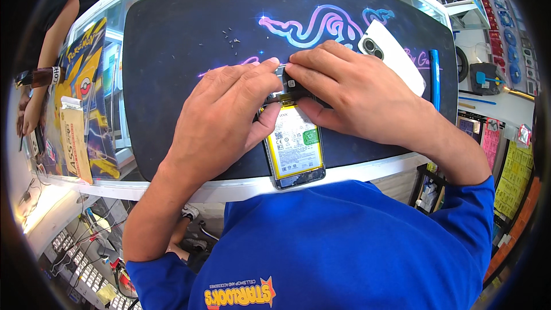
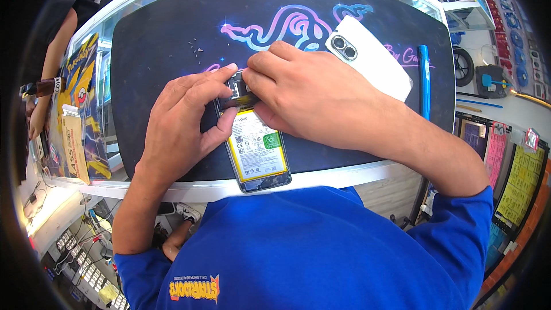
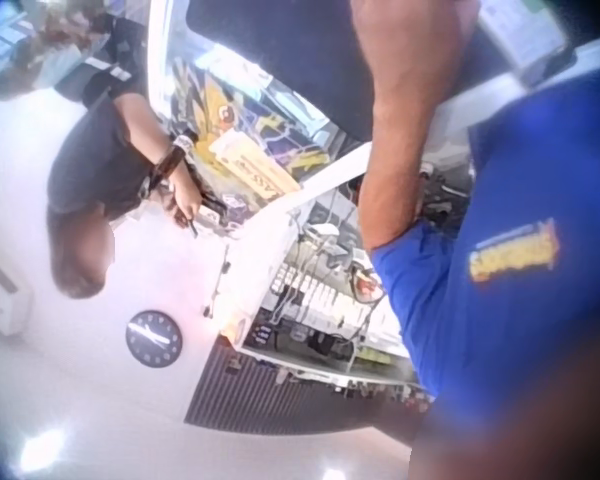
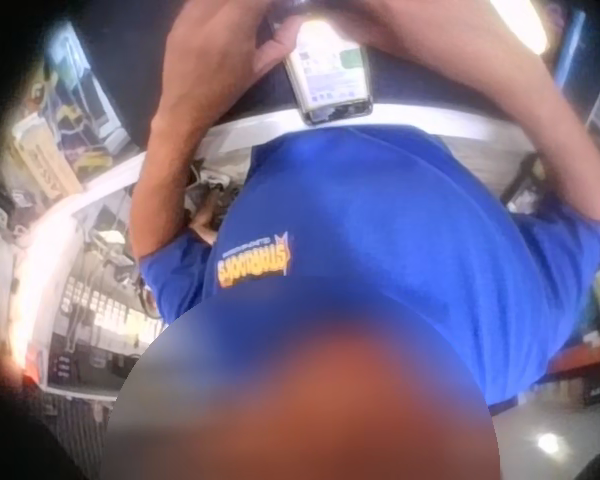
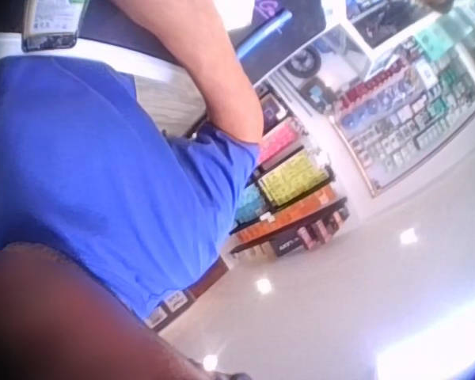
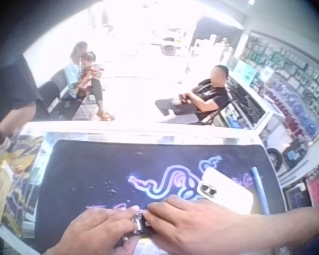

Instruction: The person holds a disassembled smartphone and repeatedly opens and closes the back cover while inspecting the internal battery and connectors. They use a metal prying tool to work on the upper edge of the device, then continue to manipulate the back cover and internal components.

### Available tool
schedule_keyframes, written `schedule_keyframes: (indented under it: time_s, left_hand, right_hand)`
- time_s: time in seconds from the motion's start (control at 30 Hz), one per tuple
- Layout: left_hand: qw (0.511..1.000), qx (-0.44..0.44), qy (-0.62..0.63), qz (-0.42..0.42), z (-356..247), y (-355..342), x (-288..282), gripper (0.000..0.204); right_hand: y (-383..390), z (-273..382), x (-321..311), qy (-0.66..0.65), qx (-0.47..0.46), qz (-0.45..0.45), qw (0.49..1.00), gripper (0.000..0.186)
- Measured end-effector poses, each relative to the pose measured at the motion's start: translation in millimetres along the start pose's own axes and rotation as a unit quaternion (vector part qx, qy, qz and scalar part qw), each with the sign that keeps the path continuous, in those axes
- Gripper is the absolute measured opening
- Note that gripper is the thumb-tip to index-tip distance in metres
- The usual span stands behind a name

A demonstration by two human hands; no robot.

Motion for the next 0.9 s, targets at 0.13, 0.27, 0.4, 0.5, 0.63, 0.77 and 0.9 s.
schedule_keyframes:
  time_s: [0.13,0.27,0.4,0.5,0.63,0.77,0.9]
  left_hand:
    - [1.0,0.006,-0.003,0.0,0,0,-1,0.043]
    - [1.0,0.013,-0.005,0.004,-1,0,0,0.043]
    - [0.999,0.007,-0.029,0.017,-8,-4,-2,0.046]
    - [0.999,0.016,-0.039,0.022,-14,-11,-3,0.05]
    - [0.999,0.006,-0.019,0.034,-14,-17,1,0.053]
    - [0.998,-0.001,-0.036,0.053,-20,-24,4,0.043]
    - [0.995,0.02,-0.065,0.073,-27,-30,9,0.033]
  right_hand:
    - [-5,3,1,0.016,0.005,0.016,1.0,0.049]
    - [-7,7,3,0.034,0.0,0.029,0.999,0.051]
    - [-9,9,4,0.039,-0.007,0.027,0.999,0.05]
    - [-10,9,4,0.041,-0.008,0.026,0.999,0.047]
    - [-8,7,5,0.036,-0.004,0.019,0.999,0.044]
    - [-7,6,3,0.02,-0.007,0.005,1.0,0.043]
    - [-1,1,1,-0.009,-0.008,-0.006,1.0,0.041]
Point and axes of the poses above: each hand's wrist, its own y-axis away from the middle knuckle, its own x-axis out of the palm, z = x × y, the point moved 10 cm from there along -y, towards the middle knuckle, and after that the axes turned 6 degrees about y, right-handed, at the moved point
